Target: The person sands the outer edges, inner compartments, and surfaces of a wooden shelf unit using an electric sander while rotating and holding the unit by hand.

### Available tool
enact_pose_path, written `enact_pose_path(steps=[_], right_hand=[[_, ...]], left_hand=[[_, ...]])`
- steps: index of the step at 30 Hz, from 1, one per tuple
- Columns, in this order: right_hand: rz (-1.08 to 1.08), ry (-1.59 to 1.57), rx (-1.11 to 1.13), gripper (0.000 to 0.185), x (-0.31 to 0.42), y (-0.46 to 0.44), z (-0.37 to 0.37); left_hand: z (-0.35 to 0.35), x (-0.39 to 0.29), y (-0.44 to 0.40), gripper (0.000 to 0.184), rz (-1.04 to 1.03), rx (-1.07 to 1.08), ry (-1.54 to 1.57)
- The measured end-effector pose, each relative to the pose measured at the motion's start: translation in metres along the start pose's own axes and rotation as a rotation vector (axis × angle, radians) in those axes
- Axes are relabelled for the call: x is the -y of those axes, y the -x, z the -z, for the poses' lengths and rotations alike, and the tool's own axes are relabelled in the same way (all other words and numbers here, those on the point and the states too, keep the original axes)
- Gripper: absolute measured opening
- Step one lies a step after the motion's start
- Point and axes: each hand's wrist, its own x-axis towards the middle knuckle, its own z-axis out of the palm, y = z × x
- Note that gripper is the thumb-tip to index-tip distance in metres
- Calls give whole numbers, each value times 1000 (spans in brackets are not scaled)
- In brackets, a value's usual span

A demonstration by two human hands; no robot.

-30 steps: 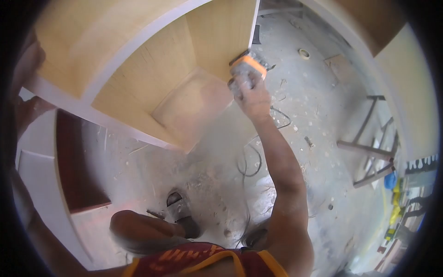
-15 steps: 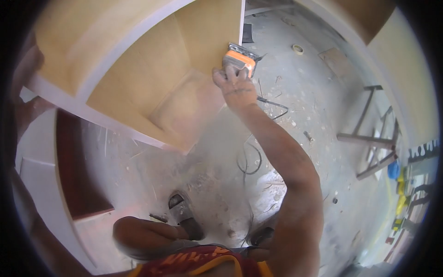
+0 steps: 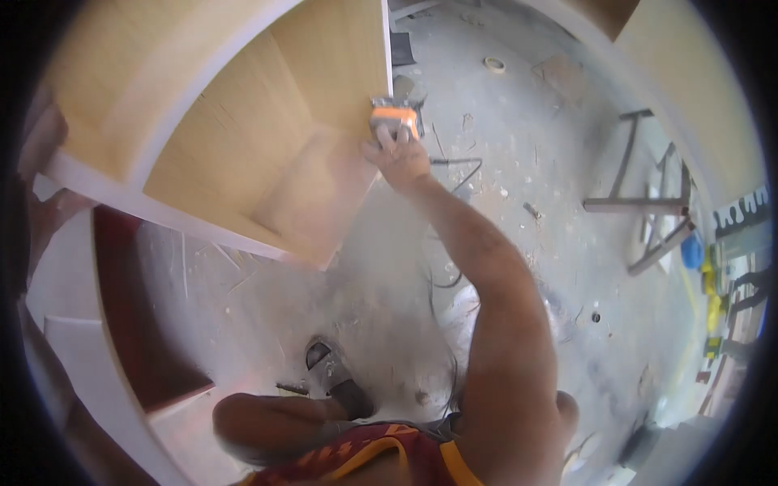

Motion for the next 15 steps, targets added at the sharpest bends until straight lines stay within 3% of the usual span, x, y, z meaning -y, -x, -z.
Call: enact_pose_path(steps=[4, 8, 12, 15], right_hand=[[-113, 41, 31, 53, 2, -24, 75], [-95, 185, 42, 53, 22, -18, 27], [-94, 50, 148, 47, 26, -2, -26], [-85, 2, 197, 48, 18, 5, -26]], left_hand=[[2, 2, -5, 56, -28, 32, -22], [7, 2, -7, 58, -53, 57, -44], [-6, 12, -5, 62, 18, -28, 69], [-17, 14, 0, 67, -80, -81, 60]])
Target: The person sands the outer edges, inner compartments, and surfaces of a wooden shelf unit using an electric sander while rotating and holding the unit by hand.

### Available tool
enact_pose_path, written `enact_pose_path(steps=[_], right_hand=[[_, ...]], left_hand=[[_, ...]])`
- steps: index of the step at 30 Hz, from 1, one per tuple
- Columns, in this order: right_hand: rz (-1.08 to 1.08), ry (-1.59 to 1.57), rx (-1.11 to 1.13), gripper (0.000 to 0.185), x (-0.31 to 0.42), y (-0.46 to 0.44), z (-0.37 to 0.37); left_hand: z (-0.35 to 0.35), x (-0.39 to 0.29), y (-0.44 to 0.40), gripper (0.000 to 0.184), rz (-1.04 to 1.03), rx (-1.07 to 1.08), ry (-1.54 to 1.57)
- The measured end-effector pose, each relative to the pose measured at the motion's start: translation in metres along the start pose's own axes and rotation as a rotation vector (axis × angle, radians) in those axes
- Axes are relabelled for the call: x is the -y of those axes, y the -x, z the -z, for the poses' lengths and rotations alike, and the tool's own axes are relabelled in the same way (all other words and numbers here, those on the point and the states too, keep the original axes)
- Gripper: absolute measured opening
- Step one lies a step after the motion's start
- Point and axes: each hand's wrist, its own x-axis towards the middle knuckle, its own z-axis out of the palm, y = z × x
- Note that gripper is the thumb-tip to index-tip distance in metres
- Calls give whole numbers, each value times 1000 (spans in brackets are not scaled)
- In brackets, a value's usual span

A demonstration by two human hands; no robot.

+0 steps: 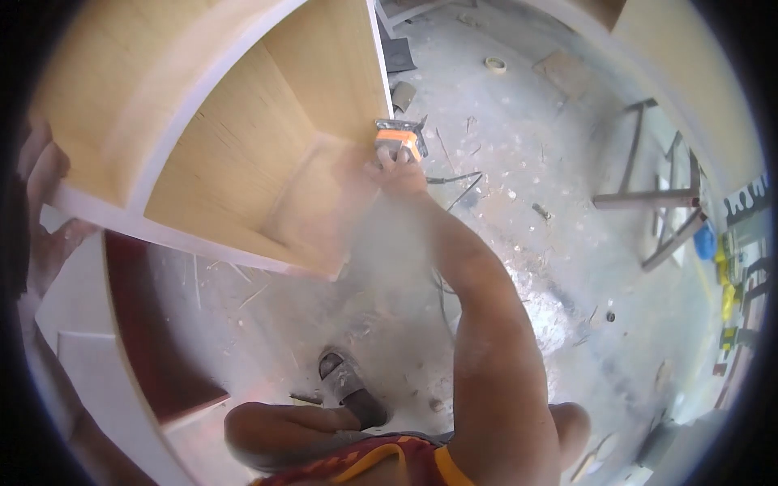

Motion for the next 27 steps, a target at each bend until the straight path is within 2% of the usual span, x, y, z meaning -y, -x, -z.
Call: enact_pose_path(steps=[2, 3, 4, 6, 10, 12, 16, 18, 20, 21, 22, 23, 26, 27], right_hand=[[14, -3, 40, 51, -11, 2, 9], [3, 35, -60, 52, -18, 1, 16], [-10, 60, -146, 53, -17, 6, 23], [-54, -30, -115, 58, -28, 5, 56], [-186, -592, -276, 70, -58, 38, 119], [-175, -708, -313, 75, -62, 71, 132], [-111, -964, -476, 83, -39, 123, 108], [-154, -1096, -492, 82, -19, 139, 97], [-287, -1755, -231, 79, 2, 154, 92], [-319, -1986, -170, 77, 15, 159, 90], [-319, -2010, -172, 77, 23, 160, 88], [-403, -2172, -50, 76, 31, 160, 87], [-579, -2549, 120, 69, 62, 156, 86], [-582, -2554, 199, 67, 69, 155, 87]], left_hand=[[-7, -7, 5, 71, 79, -6, -78], [-9, -7, 8, 72, 98, 1, -99], [-11, -2, 7, 72, 63, -28, -69], [-7, -1, -4, 73, 17, -60, -27], [-11, -19, 15, 59, 31, -2, -5], [-13, -29, 33, 53, 56, 33, 15], [-8, -42, 69, 40, 154, 87, 63], [-3, -45, 82, 34, 210, 107, 86], [2, -52, 88, 29, 279, 117, 112], [5, -55, 87, 26, 333, 95, 134], [7, -62, 80, 24, 411, 25, 165], [4, -71, 60, 26, 567, -206, 240], [-25, -93, 76, 40, 752, -648, 632], [-29, -115, 52, 38, 1007, -796, 732]])
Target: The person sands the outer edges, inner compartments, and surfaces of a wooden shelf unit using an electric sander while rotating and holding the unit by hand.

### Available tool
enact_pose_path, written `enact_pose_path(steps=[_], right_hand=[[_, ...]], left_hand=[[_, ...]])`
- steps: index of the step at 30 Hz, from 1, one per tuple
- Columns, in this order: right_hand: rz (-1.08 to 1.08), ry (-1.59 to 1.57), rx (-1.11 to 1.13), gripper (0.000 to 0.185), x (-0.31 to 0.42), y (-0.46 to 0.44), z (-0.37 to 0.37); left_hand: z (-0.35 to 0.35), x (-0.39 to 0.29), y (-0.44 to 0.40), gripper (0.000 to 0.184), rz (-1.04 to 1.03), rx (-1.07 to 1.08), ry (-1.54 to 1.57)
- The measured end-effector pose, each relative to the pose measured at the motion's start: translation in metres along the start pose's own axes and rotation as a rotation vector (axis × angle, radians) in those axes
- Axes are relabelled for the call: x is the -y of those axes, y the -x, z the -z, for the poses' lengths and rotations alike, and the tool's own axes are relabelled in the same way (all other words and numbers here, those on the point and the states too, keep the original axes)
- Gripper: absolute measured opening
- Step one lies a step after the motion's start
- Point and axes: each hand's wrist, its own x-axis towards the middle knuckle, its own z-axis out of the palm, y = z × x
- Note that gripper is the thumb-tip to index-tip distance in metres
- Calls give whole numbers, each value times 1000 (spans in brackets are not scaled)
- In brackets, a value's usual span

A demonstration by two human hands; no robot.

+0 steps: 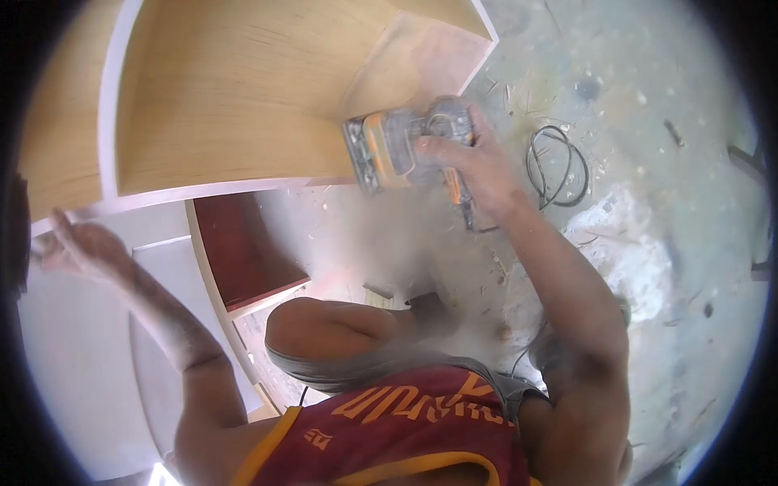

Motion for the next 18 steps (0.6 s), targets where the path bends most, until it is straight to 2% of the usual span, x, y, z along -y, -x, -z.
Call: enact_pose_path(steps=[3, 4, 7, 9, 10, 14, 16, 18], right_hand=[[-28, 86, 4, 64, -8, -1, -10], [2, 176, -11, 63, -10, 0, -8], [39, 214, -45, 64, -22, 1, 13], [51, 249, -130, 64, -32, 5, 36], [81, 291, -190, 65, -34, 7, 48], [81, 364, -307, 58, -36, 24, 97], [26, 59, -349, 57, -39, 33, 127], [140, -5, -370, 58, -41, 39, 145]], left_hand=[[-19, -2, 14, 34, 243, -156, -35], [-17, -1, 13, 31, 276, -82, -103], [-19, -4, 15, 29, 513, -89, -38], [-19, 1, 17, 28, 610, -247, 78], [-11, 7, 21, 27, 605, -169, 43], [-50, -29, 46, 32, 595, -185, -51], [-36, -23, 70, 40, 552, -131, 58], [-24, -30, 95, 52, 636, -219, 224]])
